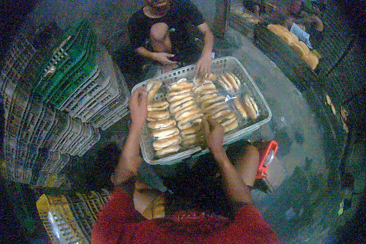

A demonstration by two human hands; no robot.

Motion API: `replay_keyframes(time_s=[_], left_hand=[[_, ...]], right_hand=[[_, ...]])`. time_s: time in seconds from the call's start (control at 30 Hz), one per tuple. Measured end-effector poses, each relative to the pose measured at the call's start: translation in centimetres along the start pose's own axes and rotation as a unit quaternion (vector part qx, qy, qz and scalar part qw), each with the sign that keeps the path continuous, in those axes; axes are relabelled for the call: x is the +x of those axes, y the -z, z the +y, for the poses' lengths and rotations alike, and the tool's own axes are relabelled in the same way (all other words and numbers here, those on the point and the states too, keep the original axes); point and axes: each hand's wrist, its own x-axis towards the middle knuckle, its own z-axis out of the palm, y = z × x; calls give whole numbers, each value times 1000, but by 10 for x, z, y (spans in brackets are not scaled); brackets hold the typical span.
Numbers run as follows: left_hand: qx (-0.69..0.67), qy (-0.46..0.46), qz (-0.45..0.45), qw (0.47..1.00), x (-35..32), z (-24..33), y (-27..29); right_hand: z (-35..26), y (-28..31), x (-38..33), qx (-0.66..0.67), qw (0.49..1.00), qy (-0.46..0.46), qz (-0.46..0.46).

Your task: The person sits on the floor and repeatedly picks up buns from a green basket, places them into clear plastic bags, seals the bags, and arranges the packaged buns in a white basket. Another person nearby also handles buns.

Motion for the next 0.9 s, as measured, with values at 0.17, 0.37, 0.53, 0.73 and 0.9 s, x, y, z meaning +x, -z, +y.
replay_keyframes(time_s=[0.17,0.37,0.53,0.73,0.9], left_hand=[[-349,196,-117,909,-119,91,3],[-406,264,-134,865,-171,120,-8],[-587,337,-78,732,-177,126,-10],[-489,299,-81,816,-187,147,1],[-511,208,-146,821,-181,153,12]], right_hand=[[-16,-30,-4,418,868,-260,-64],[-38,-2,-43,-13,990,132,-56],[-61,37,-57,235,967,-56,-77],[-63,40,-79,103,989,45,-97],[-67,43,-97,208,937,-91,-264]])
